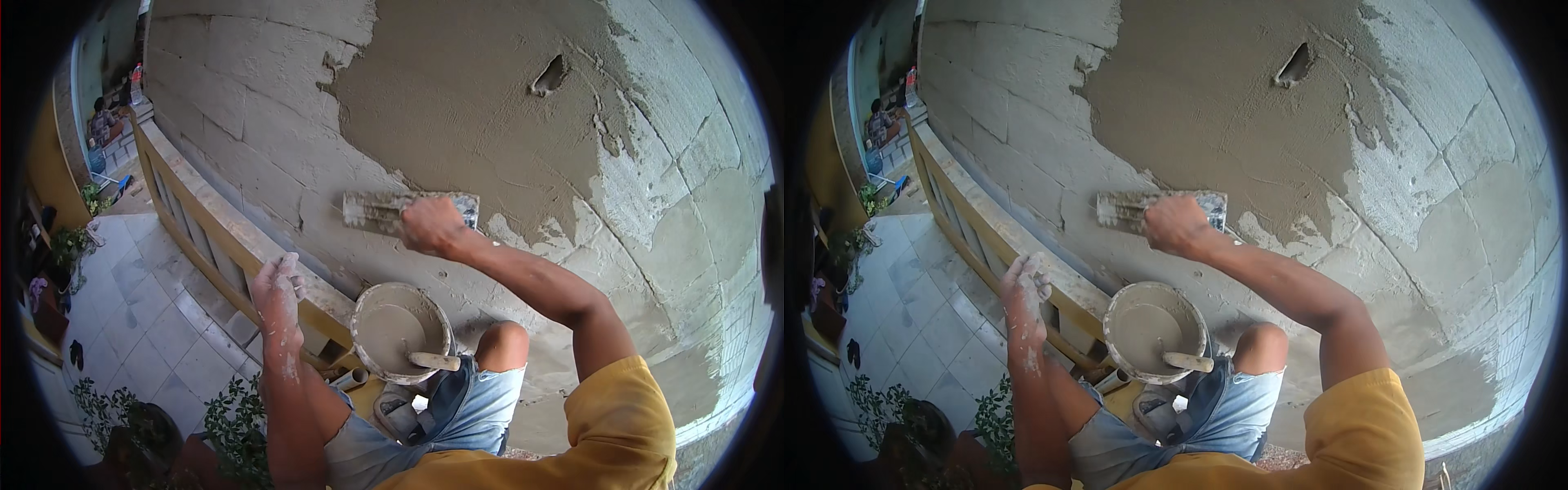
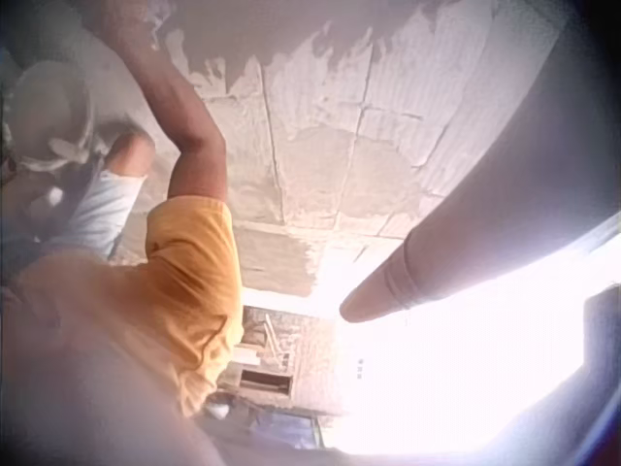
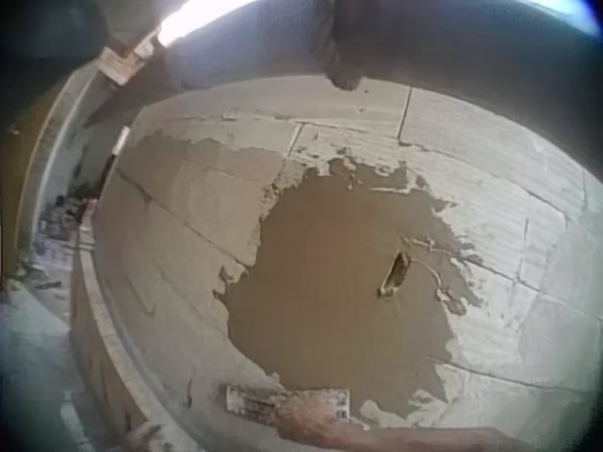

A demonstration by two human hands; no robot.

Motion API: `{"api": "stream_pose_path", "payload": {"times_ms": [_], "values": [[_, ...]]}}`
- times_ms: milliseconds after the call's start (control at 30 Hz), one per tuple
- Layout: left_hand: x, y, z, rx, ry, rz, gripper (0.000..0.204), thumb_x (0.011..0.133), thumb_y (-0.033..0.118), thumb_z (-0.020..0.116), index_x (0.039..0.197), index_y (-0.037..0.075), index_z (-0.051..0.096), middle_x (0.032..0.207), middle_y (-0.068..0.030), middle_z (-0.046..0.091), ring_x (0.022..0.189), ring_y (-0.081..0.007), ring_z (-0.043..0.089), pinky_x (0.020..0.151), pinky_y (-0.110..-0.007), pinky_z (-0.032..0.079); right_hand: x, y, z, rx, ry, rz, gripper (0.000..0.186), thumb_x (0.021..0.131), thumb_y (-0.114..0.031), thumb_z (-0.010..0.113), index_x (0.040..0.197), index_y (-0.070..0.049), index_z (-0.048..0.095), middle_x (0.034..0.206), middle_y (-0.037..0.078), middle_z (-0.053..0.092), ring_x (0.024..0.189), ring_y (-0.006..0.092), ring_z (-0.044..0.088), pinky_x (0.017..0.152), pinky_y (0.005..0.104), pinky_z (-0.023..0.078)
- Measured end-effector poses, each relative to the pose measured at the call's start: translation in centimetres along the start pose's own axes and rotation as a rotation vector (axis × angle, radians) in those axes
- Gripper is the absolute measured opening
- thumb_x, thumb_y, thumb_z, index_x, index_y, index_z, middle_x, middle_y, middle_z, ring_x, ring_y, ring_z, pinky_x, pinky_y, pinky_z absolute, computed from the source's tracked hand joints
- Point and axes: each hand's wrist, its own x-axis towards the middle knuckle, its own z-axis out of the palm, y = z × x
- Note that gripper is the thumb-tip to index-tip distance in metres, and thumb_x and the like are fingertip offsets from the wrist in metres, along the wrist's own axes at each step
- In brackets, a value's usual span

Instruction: Plastering a concrete block wall using a trowel and mortar.

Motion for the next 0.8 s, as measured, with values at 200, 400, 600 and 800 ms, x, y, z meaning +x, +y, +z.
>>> {"api": "stream_pose_path", "payload": {"times_ms": [200, 400, 600, 800], "values": [[-1.0, 0.3, -0.4, 0.015, -0.001, -0.005, 0.021, 0.102, 0.020, 0.065, 0.118, 0.006, 0.068, 0.099, 0.0033, 0.060, 0.077, -0.0061, 0.054, 0.063, -0.020, 0.044, -2.5, 10.9, -23.3, 0.101, 0.883, 0.487, 0.051, 0.097, -0.046, 0.058, 0.100, 0.001, 0.076, 0.089, 0.025, 0.075, 0.083, 0.0380, 0.075, 0.082, 0.0492, 0.060], [-0.1, -0.1, 0.2, 0.037, -0.030, -0.001, 0.019, 0.101, 0.022, 0.067, 0.115, 0.009, 0.069, 0.100, 0.0044, 0.061, 0.079, -0.0056, 0.055, 0.067, -0.021, 0.045, 1.6, 17.6, -35.2, -0.532, 0.430, 0.530, 0.045, 0.090, -0.039, 0.064, 0.097, 0.005, 0.074, 0.100, 0.030, 0.073, 0.095, 0.0415, 0.074, 0.080, 0.0498, 0.058], [-0.3, 0.0, 1.4, 0.018, -0.055, -0.004, 0.019, 0.100, 0.023, 0.067, 0.115, 0.010, 0.069, 0.100, 0.0050, 0.062, 0.079, -0.0056, 0.056, 0.069, -0.021, 0.046, 12.1, 8.8, -22.8, 0.049, 0.724, 0.209, 0.038, 0.091, -0.033, 0.067, 0.092, 0.004, 0.074, 0.093, 0.027, 0.075, 0.089, 0.0389, 0.075, 0.075, 0.0491, 0.058], [-1.4, 1.1, 1.1, 0.001, -0.041, 0.017, 0.020, 0.101, 0.023, 0.067, 0.115, 0.009, 0.070, 0.098, 0.0054, 0.061, 0.079, -0.0055, 0.057, 0.067, -0.021, 0.046, 10.7, 0.4, -6.3, 0.090, 0.340, 0.029, 0.021, 0.082, -0.019, 0.066, 0.090, -0.004, 0.078, 0.093, 0.023, 0.076, 0.088, 0.0380, 0.077, 0.080, 0.0480, 0.062]]}}
